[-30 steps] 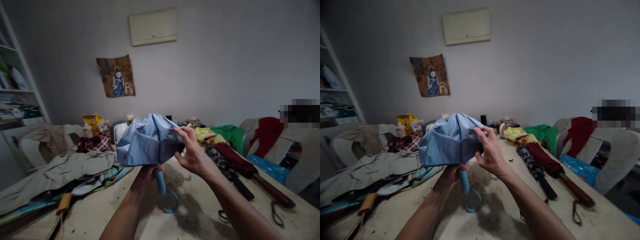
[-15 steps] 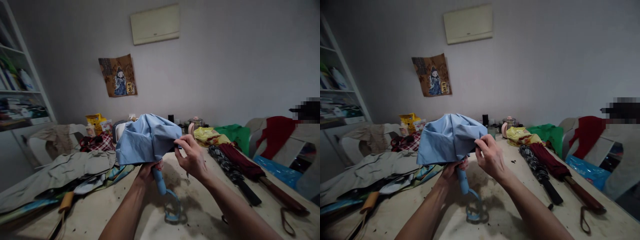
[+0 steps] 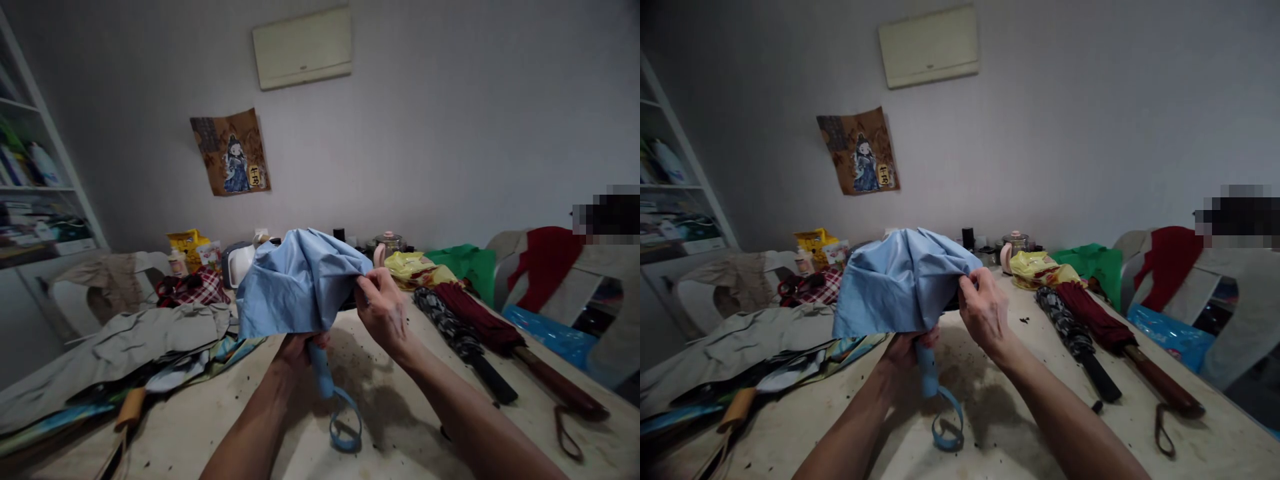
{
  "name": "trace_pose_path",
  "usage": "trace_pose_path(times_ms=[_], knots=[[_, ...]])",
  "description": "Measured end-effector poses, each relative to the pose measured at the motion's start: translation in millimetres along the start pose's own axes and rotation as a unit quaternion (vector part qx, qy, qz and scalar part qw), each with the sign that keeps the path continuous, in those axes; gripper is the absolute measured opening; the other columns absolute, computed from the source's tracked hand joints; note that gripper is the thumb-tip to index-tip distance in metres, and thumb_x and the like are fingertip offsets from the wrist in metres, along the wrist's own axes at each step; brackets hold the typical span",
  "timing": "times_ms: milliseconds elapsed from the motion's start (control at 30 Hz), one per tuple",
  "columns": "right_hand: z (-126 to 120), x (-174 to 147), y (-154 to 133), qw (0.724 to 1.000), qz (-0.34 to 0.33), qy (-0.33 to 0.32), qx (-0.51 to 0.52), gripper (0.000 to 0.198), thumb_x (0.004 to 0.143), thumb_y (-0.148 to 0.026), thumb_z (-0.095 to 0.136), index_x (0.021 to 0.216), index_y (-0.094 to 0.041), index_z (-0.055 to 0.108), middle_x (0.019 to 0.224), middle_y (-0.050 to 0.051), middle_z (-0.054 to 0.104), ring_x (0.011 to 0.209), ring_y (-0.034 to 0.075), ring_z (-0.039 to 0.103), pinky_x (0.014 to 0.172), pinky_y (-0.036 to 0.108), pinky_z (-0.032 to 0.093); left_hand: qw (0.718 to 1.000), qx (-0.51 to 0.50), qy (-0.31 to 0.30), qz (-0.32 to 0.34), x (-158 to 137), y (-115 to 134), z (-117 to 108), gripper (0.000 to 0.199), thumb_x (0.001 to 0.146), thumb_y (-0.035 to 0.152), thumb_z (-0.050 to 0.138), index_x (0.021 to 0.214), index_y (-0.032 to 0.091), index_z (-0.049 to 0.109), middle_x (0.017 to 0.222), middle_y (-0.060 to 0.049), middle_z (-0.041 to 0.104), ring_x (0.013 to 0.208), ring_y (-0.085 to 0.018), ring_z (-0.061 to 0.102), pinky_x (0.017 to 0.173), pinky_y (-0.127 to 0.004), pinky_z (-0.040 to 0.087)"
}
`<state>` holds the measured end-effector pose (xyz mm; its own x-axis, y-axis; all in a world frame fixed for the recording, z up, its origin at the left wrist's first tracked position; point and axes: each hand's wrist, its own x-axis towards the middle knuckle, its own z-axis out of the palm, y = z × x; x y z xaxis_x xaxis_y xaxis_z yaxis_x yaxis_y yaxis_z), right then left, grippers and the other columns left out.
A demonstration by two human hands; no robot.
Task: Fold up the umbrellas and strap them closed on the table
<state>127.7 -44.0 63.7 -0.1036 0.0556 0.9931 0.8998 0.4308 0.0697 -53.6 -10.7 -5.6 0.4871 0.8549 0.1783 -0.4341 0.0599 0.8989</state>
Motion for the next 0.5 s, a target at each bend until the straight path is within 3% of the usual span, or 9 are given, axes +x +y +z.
trace_pose_path(times_ms=[200,300,367,500], knots=[[-12,1,-8,0.992,-0.031,0.067,0.099,0.020,0.087,-0.008,0.055,0.102,-0.020,0.057,0.090,0.006,0.055,0.076,0.015,0.056,0.063,0.025,0.045,0.997,-0.064,0.039,0.025,2,3,2,0.041,0.054,0.028,0.082,0.055,0.018,0.043,0.053,0.006,0.032,0.050,-0.005,0.025,0.050,-0.023,0.027],[-14,-3,-14,0.986,-0.059,0.062,0.145,0.024,0.085,-0.008,0.054,0.105,-0.021,0.053,0.090,0.007,0.058,0.080,0.017,0.056,0.066,0.027,0.046,0.994,-0.086,0.062,0.033,3,4,0,0.043,0.052,0.027,0.083,0.055,0.018,0.042,0.053,0.007,0.030,0.052,-0.005,0.026,0.051,-0.021,0.029],[-15,-3,-17,0.979,-0.093,0.037,0.179,0.022,0.085,-0.008,0.053,0.103,-0.020,0.051,0.086,0.006,0.058,0.077,0.017,0.054,0.065,0.028,0.044,0.993,-0.085,0.073,0.035,3,3,-1,0.043,0.051,0.028,0.084,0.055,0.018,0.042,0.053,0.006,0.032,0.053,-0.005,0.027,0.051,-0.021,0.030],[-31,9,-23,0.953,-0.145,-0.086,0.250,0.009,0.086,-0.011,0.051,0.086,-0.020,0.049,0.075,0.002,0.055,0.066,0.014,0.048,0.058,0.027,0.037,0.991,-0.073,0.105,0.044,7,-2,-8,0.042,0.052,0.028,0.082,0.057,0.019,0.041,0.055,0.006,0.036,0.054,-0.007,0.031,0.052,-0.022,0.034]])
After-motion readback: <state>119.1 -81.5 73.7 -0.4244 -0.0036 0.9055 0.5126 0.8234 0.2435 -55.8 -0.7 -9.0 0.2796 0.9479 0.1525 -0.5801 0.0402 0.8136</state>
